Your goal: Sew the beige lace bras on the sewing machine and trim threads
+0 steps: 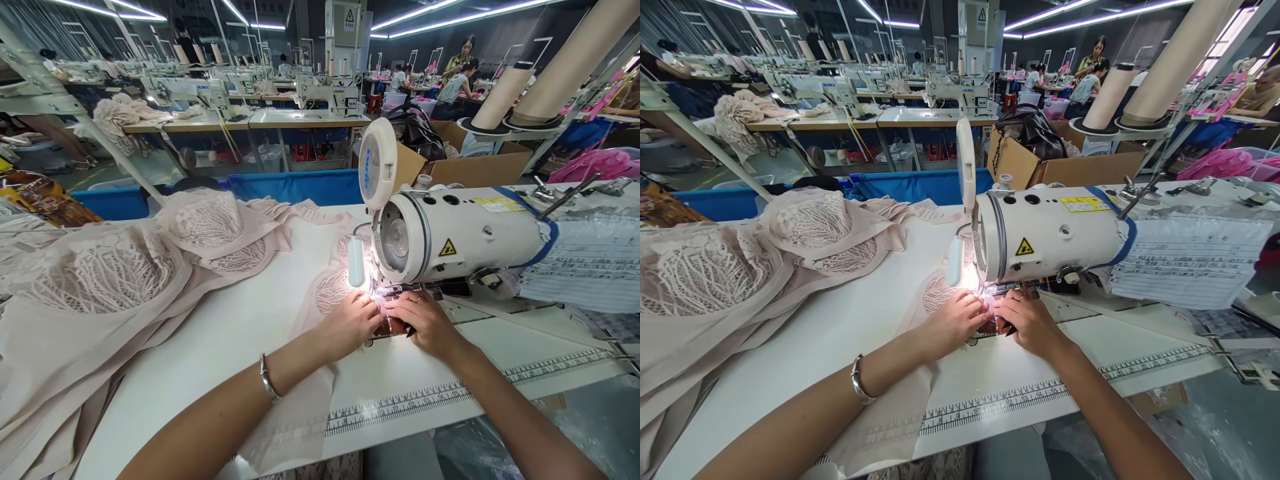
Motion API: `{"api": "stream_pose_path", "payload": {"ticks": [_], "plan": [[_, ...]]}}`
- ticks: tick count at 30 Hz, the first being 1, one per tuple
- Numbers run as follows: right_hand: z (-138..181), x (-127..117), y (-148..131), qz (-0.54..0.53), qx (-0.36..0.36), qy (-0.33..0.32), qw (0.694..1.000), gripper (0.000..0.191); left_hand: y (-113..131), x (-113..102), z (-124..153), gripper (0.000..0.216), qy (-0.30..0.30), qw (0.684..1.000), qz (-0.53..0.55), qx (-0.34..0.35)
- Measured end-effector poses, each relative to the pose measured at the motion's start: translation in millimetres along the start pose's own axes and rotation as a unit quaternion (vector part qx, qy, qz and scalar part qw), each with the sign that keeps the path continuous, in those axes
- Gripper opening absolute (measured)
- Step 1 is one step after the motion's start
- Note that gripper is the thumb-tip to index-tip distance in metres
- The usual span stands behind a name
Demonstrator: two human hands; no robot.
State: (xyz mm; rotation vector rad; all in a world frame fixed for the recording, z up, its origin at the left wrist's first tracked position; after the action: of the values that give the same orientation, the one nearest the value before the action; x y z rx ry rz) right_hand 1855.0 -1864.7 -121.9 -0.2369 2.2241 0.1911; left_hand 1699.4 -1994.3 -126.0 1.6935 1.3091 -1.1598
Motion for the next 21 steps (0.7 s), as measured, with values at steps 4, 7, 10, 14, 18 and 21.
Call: {"api": "stream_pose_path", "payload": {"ticks": [4,7,10,14,18,21], "plan": [[-1,-2,-1,0.000,-0.005,0.015,1.000,0.029,-1,-1,2,0.020,0.000,1.000,0.007,-0.031],[0,-2,-1,-0.013,0.006,0.019,1.000,0.026,-2,0,2,0.024,0.004,0.999,-0.002,-0.041],[3,1,1,-0.014,0.020,0.004,1.000,0.029,-6,0,2,0.026,-0.007,0.998,-0.014,-0.053],[8,5,4,-0.008,0.039,-0.036,0.999,0.048,-15,-1,1,0.024,-0.009,0.998,0.011,-0.069],[8,5,4,-0.006,0.045,-0.040,0.998,0.058,-22,-2,-1,0.029,-0.002,0.995,0.049,-0.083],[5,2,3,0.002,0.041,-0.024,0.999,0.059,-25,-2,-2,0.034,-0.009,0.994,0.051,-0.094]]}}
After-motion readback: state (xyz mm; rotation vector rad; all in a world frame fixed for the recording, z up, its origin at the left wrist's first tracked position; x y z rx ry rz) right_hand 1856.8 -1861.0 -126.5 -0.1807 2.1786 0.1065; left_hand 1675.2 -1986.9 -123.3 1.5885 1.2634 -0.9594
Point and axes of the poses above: each hand's wrist, its own z-axis away from the middle knuckle, its own x-axis out of the palm, y = z × x, the point moved 2 cm from there along -z, towards the middle knuckle, and after that the axes turned 8 degrees about -x, right-handed, at the moved point
